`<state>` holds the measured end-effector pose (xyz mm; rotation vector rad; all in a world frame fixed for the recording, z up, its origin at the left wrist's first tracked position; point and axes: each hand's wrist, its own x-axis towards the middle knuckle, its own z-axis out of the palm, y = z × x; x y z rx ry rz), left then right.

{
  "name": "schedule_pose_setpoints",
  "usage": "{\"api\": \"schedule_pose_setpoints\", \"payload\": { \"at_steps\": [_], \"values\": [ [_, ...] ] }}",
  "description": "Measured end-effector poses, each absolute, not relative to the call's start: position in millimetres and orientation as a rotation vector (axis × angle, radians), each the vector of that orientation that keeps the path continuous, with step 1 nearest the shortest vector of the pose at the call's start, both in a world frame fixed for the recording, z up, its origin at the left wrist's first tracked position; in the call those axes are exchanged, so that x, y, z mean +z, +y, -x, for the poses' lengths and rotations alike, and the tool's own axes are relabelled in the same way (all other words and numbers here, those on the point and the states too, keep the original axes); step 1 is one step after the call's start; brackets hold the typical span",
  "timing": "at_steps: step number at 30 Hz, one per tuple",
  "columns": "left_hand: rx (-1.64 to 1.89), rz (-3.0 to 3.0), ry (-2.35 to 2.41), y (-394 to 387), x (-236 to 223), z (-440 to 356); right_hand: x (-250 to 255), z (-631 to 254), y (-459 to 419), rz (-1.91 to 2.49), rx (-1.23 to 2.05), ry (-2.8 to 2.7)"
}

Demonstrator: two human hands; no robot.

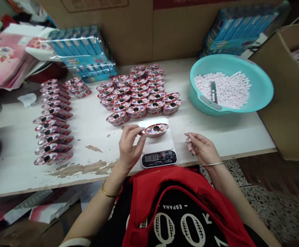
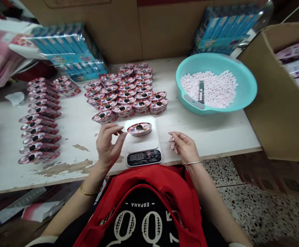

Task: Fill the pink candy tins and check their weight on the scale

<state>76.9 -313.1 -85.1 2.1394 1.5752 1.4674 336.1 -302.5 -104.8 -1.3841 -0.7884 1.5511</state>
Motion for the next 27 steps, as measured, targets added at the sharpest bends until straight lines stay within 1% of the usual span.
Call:
{"api": "schedule_pose_setpoints", "payload": {
  "at_steps": [4,9,13,14,15,17,19,21,22,24,27],
  "values": [
    [1.288,-2.3,1.416,-289,-78,-98,-109,-341,-305,1.376,1.553,-0.697],
    [1.119,-2.322,1.577,-285,-85,-86,-114,-346,-306,1.401,1.543,-0.606],
    [0.719,-2.426,1.493,-288,-81,-81,-123,-343,-305,1.427,1.562,-0.594],
    [0.676,-2.443,1.457,-286,-78,-77,-125,-343,-305,1.434,1.572,-0.597],
    [0.695,-2.445,1.441,-284,-74,-71,-128,-342,-305,1.44,1.579,-0.599],
    [0.866,-2.404,1.52,-275,-61,-48,-133,-342,-305,1.443,1.582,-0.599],
    [1.091,-2.32,1.731,-264,-46,-10,-138,-343,-306,1.442,1.59,-0.594],
    [1.22,-2.231,1.992,-253,-35,37,-141,-343,-306,1.446,1.586,-0.58],
    [1.225,-2.195,2.088,-249,-34,60,-142,-343,-307,1.448,1.591,-0.577],
    [1.11,-2.128,2.189,-242,-40,100,-141,-343,-308,1.448,1.579,-0.566],
    [0.956,-1.984,2.218,-240,-68,126,-140,-344,-309,1.447,1.585,-0.575]
  ]
}}
